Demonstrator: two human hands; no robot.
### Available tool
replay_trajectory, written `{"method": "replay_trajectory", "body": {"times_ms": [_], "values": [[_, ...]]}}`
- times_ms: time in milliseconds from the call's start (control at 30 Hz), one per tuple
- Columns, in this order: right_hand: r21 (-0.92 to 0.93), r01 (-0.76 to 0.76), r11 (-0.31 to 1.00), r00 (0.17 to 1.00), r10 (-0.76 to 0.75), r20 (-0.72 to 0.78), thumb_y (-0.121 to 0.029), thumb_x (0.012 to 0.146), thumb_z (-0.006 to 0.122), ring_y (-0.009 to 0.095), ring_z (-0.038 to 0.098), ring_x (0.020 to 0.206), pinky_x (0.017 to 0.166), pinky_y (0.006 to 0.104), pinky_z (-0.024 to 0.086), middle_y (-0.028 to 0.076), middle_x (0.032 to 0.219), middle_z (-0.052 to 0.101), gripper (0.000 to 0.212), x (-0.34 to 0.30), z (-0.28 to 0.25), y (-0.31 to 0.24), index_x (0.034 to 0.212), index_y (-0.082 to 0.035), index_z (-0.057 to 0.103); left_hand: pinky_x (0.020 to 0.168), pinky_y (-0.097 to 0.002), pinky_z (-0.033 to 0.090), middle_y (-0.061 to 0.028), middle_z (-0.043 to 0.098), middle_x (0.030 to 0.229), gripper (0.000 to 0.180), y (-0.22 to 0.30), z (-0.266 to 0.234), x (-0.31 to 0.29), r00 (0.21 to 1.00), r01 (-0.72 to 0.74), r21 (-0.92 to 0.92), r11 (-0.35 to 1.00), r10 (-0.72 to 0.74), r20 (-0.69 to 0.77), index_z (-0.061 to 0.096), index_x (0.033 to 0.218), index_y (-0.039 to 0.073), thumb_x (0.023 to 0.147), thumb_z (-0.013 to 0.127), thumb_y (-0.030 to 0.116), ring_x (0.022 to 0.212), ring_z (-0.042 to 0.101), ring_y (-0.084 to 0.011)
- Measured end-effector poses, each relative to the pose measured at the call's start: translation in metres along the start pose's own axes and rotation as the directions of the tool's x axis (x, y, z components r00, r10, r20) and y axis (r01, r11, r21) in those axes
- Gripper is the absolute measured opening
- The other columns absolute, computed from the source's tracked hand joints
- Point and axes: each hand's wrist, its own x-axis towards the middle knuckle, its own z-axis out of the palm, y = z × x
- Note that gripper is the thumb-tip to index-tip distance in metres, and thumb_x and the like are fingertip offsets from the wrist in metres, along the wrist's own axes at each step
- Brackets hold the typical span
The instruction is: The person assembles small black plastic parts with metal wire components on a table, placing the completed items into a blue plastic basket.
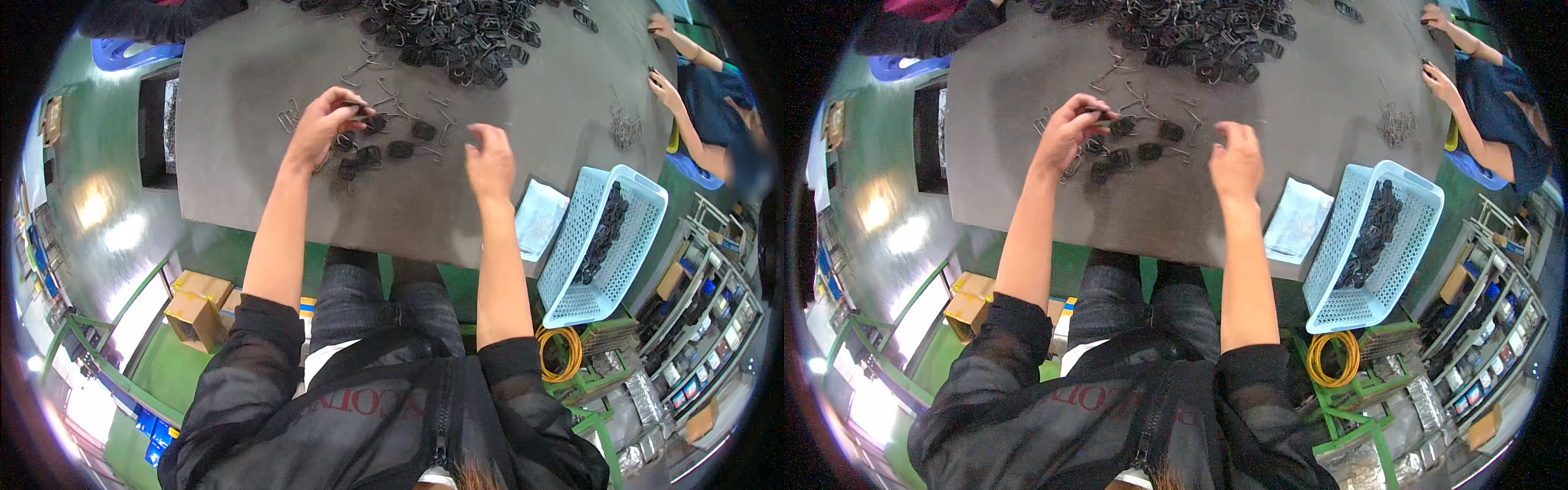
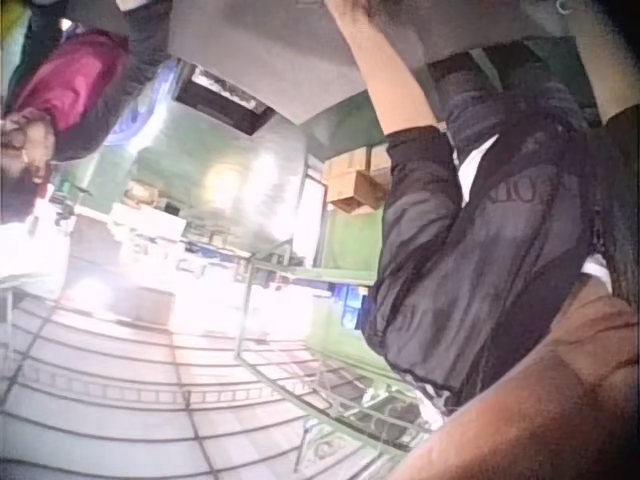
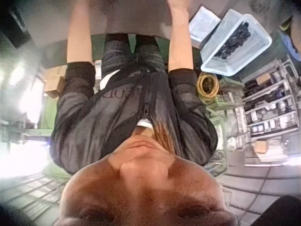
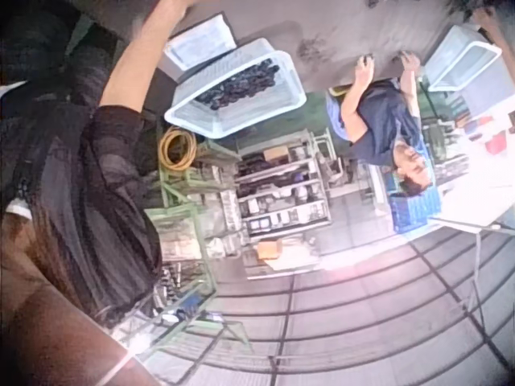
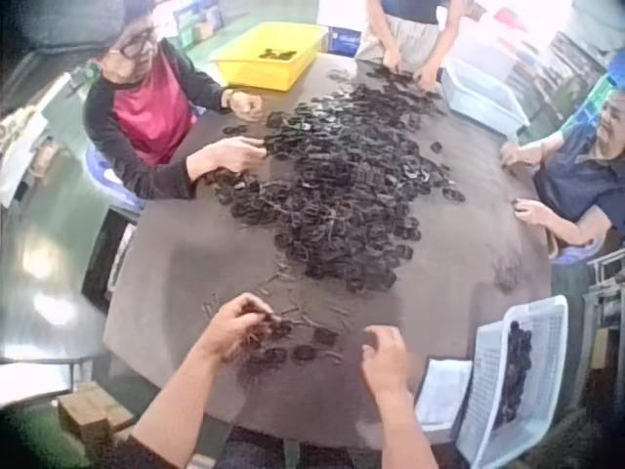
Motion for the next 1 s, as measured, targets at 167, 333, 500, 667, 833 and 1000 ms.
{"method": "replay_trajectory", "body": {"times_ms": [167, 333, 500, 667, 833, 1000], "values": [[-0.165, 0.185, 0.969, 0.982, -0.188, -0.005, -0.008, 0.073, 0.059, 0.025, 0.052, 0.095, 0.079, 0.0393, 0.041, 0.005, 0.095, 0.055, 0.019, 0.015, 0.037, -0.036, 0.091, -0.011, 0.059, 0.062, -0.0264, 0.045, -0.002, 0.056, 0.082, 0.022, -0.002, -0.003, -0.015, 0.984, 0.041, 0.15, 0.988, -0.014, -0.18, 0.055, 0.095, 0.005, 0.079, 0.062, 0.02, 0.072, 0.055, -0.0135], [-0.118, 0.131, 0.984, 0.972, -0.104, 0.211, -0.016, 0.071, 0.068, 0.023, 0.052, 0.093, 0.077, 0.0382, 0.041, 0.005, 0.093, 0.057, 0.021, 0.02, 0.044, -0.04, 0.089, -0.01, 0.06, 0.06, -0.0313, 0.043, -0.0062, 0.055, 0.068, 0.029, -0.024, 0.025, -0.008, 0.954, 0.098, 0.898, 0.428, 0.216, -0.206, 0.059, 0.086, 0.002, 0.073, 0.07, 0.026, 0.063, 0.054, -0.0176], [0.619, -0.372, 0.692, 0.87, 0.028, 0.491, -0.017, 0.077, 0.068, 0.009, 0.057, 0.066, 0.057, 0.0229, 0.044, 0.003, 0.083, 0.063, 0.016, 0.023, 0.006, -0.023, 0.076, -0.004, 0.06, 0.053, -0.0246, 0.041, -0.0001, 0.053, 0.067, 0.017, -0.006, 0.012, -0.028, 0.989, 0.067, 0.632, 0.772, 0.032, -0.145, 0.058, 0.08, 0.004, 0.078, 0.066, 0.018, 0.059, 0.049, -0.0097], [0.66, -0.585, 0.471, 0.736, -0.032, 0.676, -0.02, 0.079, 0.067, 0.007, 0.057, 0.069, 0.058, 0.0204, 0.044, 0.0, 0.073, 0.061, 0.017, 0.017, -0.007, -0.021, 0.082, -0.006, 0.057, 0.049, -0.0199, 0.04, 0.0015, 0.055, 0.073, 0.016, 0.009, -0.001, -0.054, 0.995, 0.098, -0.158, 0.982, -0.102, -0.016, 0.057, 0.084, 0.008, 0.084, 0.062, 0.024, 0.059, 0.049, -0.0083], [-0.102, 0.15, 0.983, 0.923, -0.102, 0.371, -0.025, 0.072, 0.07, 0.033, 0.063, 0.079, 0.069, 0.0417, 0.048, 0.015, 0.08, 0.064, 0.025, 0.0, 0.044, -0.06, 0.082, -0.005, 0.058, 0.046, -0.0194, 0.04, 0.0027, 0.054, 0.073, 0.019, -0.01, -0.017, -0.042, 0.962, 0.08, -0.259, 0.962, -0.143, -0.234, 0.054, 0.08, 0.011, 0.086, 0.06, 0.028, 0.06, 0.052, -0.0071], [-0.12, 0.101, 0.988, 0.896, -0.038, 0.443, -0.024, 0.073, 0.07, 0.031, 0.062, 0.082, 0.069, 0.0413, 0.048, 0.013, 0.084, 0.064, 0.022, 0.003, 0.045, -0.053, 0.082, -0.006, 0.059, 0.048, -0.0221, 0.041, 0.0019, 0.052, 0.059, 0.023, -0.014, -0.011, -0.048, 0.865, 0.199, 0.173, 0.965, -0.091, -0.493, 0.059, 0.08, 0.007, 0.079, 0.068, 0.029, 0.055, 0.051, -0.0067]]}}
